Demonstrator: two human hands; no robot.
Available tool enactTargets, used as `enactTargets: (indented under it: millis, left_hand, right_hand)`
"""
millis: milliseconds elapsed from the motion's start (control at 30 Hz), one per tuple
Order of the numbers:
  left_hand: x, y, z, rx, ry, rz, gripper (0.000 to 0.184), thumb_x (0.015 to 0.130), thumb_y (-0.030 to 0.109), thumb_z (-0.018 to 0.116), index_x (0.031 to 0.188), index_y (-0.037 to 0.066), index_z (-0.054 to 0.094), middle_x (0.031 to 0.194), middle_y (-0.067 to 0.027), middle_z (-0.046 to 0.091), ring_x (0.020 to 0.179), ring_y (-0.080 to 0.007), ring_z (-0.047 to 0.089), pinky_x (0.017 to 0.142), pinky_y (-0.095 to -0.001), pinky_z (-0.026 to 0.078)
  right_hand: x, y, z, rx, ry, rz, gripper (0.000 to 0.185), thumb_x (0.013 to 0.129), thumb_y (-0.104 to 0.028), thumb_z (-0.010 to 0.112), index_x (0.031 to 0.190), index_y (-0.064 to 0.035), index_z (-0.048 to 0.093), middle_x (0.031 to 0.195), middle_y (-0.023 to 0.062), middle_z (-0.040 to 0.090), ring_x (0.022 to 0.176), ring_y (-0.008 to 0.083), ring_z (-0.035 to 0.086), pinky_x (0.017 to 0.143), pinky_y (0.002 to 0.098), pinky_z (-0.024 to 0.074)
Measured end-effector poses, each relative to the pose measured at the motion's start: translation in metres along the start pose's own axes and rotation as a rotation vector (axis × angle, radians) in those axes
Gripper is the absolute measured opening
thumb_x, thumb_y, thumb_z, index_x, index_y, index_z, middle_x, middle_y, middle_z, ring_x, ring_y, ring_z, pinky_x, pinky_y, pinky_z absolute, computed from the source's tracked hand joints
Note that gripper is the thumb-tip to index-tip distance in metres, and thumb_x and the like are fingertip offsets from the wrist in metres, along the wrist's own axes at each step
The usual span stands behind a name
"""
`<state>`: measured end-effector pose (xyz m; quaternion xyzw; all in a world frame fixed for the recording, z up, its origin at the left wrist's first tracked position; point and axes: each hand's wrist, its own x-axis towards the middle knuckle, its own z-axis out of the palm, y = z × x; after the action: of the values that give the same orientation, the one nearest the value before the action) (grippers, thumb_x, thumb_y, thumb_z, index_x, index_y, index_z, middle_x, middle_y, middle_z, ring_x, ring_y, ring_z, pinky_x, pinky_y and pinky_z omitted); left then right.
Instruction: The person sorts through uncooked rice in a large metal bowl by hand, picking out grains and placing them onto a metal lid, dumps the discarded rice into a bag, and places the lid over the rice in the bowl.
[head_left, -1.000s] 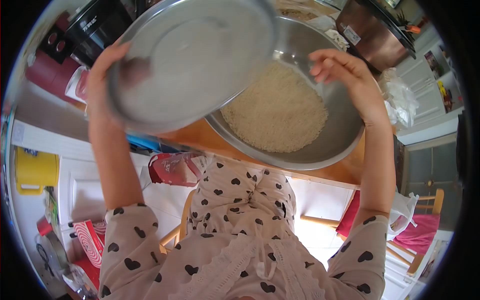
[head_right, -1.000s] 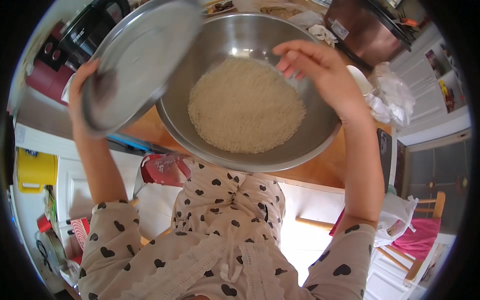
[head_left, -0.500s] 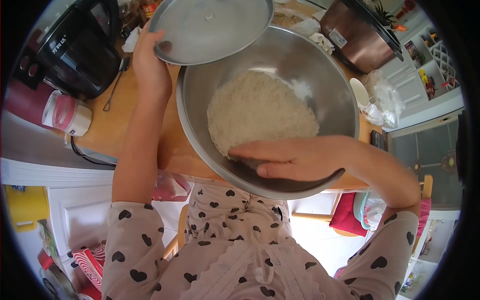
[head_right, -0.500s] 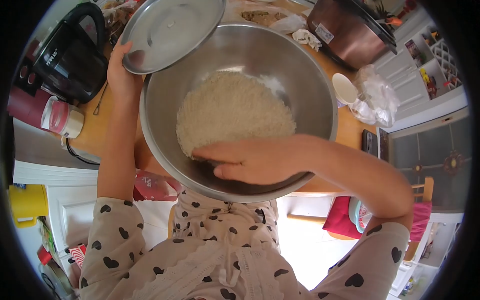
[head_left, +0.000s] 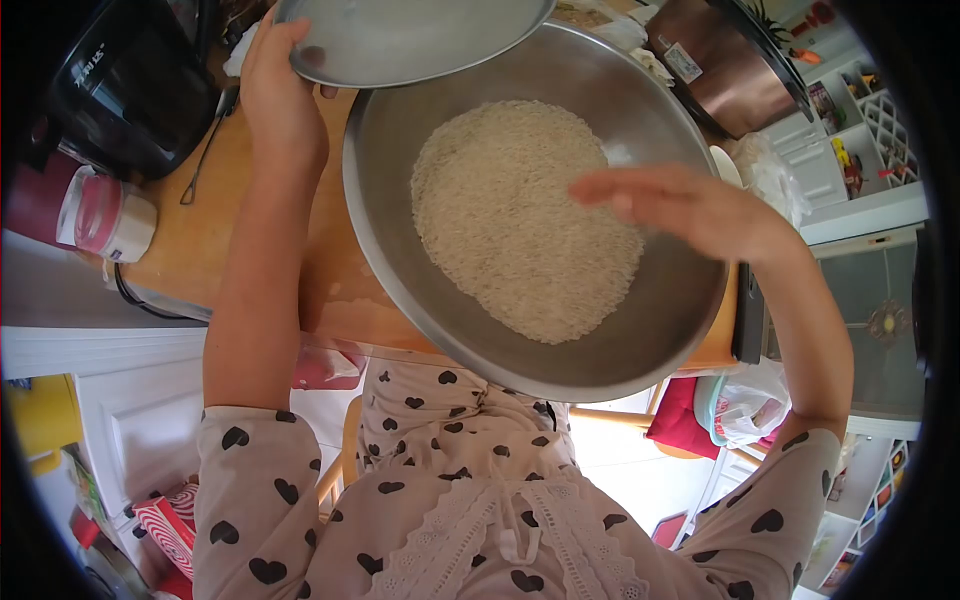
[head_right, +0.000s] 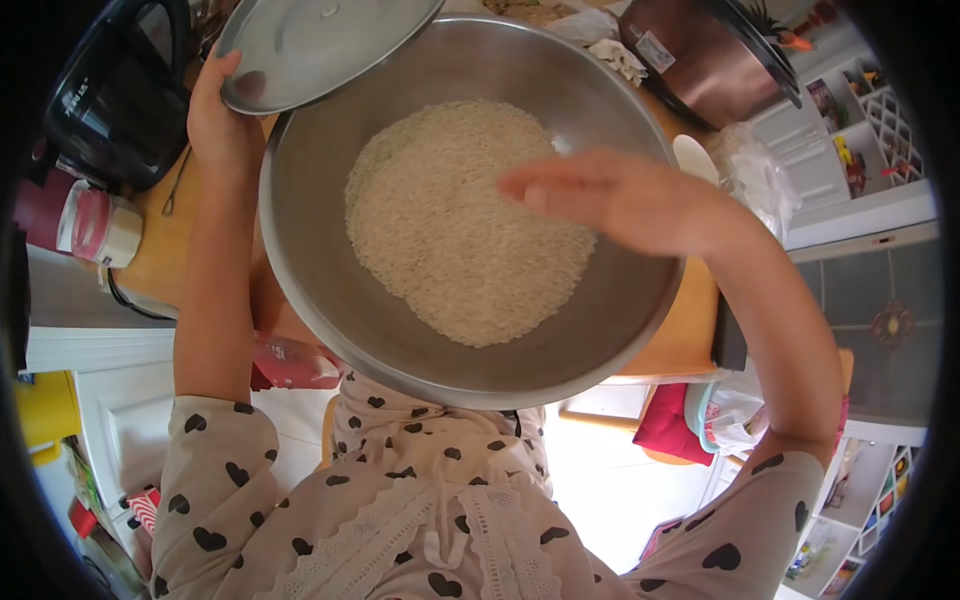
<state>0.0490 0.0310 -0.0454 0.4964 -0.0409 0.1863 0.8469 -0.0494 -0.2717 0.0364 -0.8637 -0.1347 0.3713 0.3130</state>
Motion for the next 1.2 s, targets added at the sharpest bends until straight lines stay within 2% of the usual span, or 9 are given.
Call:
enactTargets:
  millis: [167, 267, 467, 567, 667, 867, 1067, 1167, 1200]
  left_hand:
    - [0.0, 0.0, -0.001, -0.023, -0.004, 0.001, 0.044, 0.084, 0.018, 0.048, 0.124, -0.002, 0.048, 0.114, -0.0097, 0.055, 0.1, -0.019, 0.055, 0.083, -0.0306, 0.046]
    - [0.004, -0.003, -0.002, -0.07, -0.032, 0.005, 0.045, 0.084, 0.018, 0.049, 0.125, -0.002, 0.048, 0.115, -0.0101, 0.055, 0.103, -0.0205, 0.054, 0.084, -0.031, 0.045]
    - [0.006, -0.006, -0.004, -0.077, -0.066, 0.005, 0.044, 0.084, 0.017, 0.05, 0.124, -0.002, 0.048, 0.115, -0.0108, 0.055, 0.103, -0.0214, 0.054, 0.085, -0.0312, 0.045]
    - [0.007, -0.006, -0.005, -0.065, -0.011, -0.044, 0.044, 0.084, 0.017, 0.052, 0.123, -0.002, 0.05, 0.113, -0.0103, 0.056, 0.1, -0.0212, 0.055, 0.084, -0.031, 0.045]
    - [0.014, -0.01, -0.013, -0.038, 0.002, -0.061, 0.044, 0.083, 0.018, 0.053, 0.122, -0.002, 0.05, 0.11, -0.0096, 0.057, 0.097, -0.0209, 0.056, 0.083, -0.0311, 0.045]
    - [0.016, -0.009, -0.014, -0.067, 0.047, -0.082, 0.038, 0.082, 0.019, 0.056, 0.113, -0.001, 0.054, 0.106, -0.0103, 0.057, 0.095, -0.0222, 0.057, 0.078, -0.0319, 0.047]
    - [0.029, -0.016, -0.03, -0.062, -0.023, -0.101, 0.034, 0.081, 0.019, 0.058, 0.108, -0.001, 0.056, 0.106, -0.0118, 0.057, 0.093, -0.0233, 0.058, 0.079, -0.0327, 0.047]
    - [0.04, -0.039, -0.061, 0.873, -0.166, 0.585, 0.034, 0.081, 0.02, 0.058, 0.108, -0.002, 0.056, 0.104, -0.0119, 0.057, 0.092, -0.0231, 0.058, 0.078, -0.0327, 0.047]
    - [0.04, -0.035, -0.057, 0.569, -0.117, 0.364, 0.034, 0.081, 0.02, 0.058, 0.108, -0.002, 0.055, 0.104, -0.0117, 0.057, 0.091, -0.0229, 0.058, 0.077, -0.0327, 0.047]
  right_hand:
    - [-0.008, -0.008, 0.037, -0.027, -0.517, -0.333, 0.053, 0.096, -0.042, 0.037, 0.134, -0.0044, 0.041, 0.135, 0.0157, 0.044, 0.124, 0.0285, 0.042, 0.105, 0.033, 0.0309]
    - [-0.002, -0.003, 0.044, -0.091, -0.522, -0.314, 0.057, 0.096, -0.043, 0.036, 0.137, -0.0037, 0.035, 0.14, 0.0164, 0.036, 0.128, 0.0304, 0.037, 0.106, 0.0331, 0.0288]
    - [0.01, 0.003, 0.026, -0.329, -0.251, -0.159, 0.06, 0.096, -0.046, 0.036, 0.141, -0.0077, 0.028, 0.148, 0.0141, 0.023, 0.135, 0.0259, 0.026, 0.109, 0.0324, 0.0235]
    - [0.01, 0.012, 0.006, -0.261, 0.029, -0.243, 0.053, 0.096, -0.035, 0.042, 0.14, -0.0058, 0.032, 0.145, 0.0117, 0.031, 0.134, 0.0247, 0.029, 0.108, 0.0331, 0.024]
    - [-0.005, 0.005, -0.009, -0.093, -0.004, -0.066, 0.048, 0.095, -0.036, 0.044, 0.132, -0.004, 0.045, 0.137, 0.0127, 0.044, 0.13, 0.0231, 0.036, 0.106, 0.0324, 0.0278]
    - [-0.009, -0.003, 0.005, -0.137, -0.604, -0.053, 0.042, 0.095, -0.034, 0.045, 0.125, -0.0055, 0.052, 0.132, 0.0105, 0.049, 0.121, 0.0226, 0.046, 0.101, 0.0296, 0.0341]
    - [0.006, 0.026, 0.007, -0.168, -0.088, -0.25, 0.038, 0.096, -0.029, 0.044, 0.125, -0.0066, 0.053, 0.131, 0.008, 0.05, 0.123, 0.0213, 0.043, 0.104, 0.0304, 0.0309]
    - [0.001, 0.023, -0.011, -0.082, 0.101, -0.19, 0.036, 0.094, -0.027, 0.047, 0.124, -0.0077, 0.054, 0.127, 0.0062, 0.053, 0.119, 0.0178, 0.047, 0.103, 0.0298, 0.0318]
    - [-0.002, 0.023, -0.016, -0.064, 0.134, -0.158, 0.036, 0.094, -0.026, 0.048, 0.124, -0.0081, 0.054, 0.125, 0.0057, 0.055, 0.117, 0.0166, 0.048, 0.103, 0.0295, 0.0324]
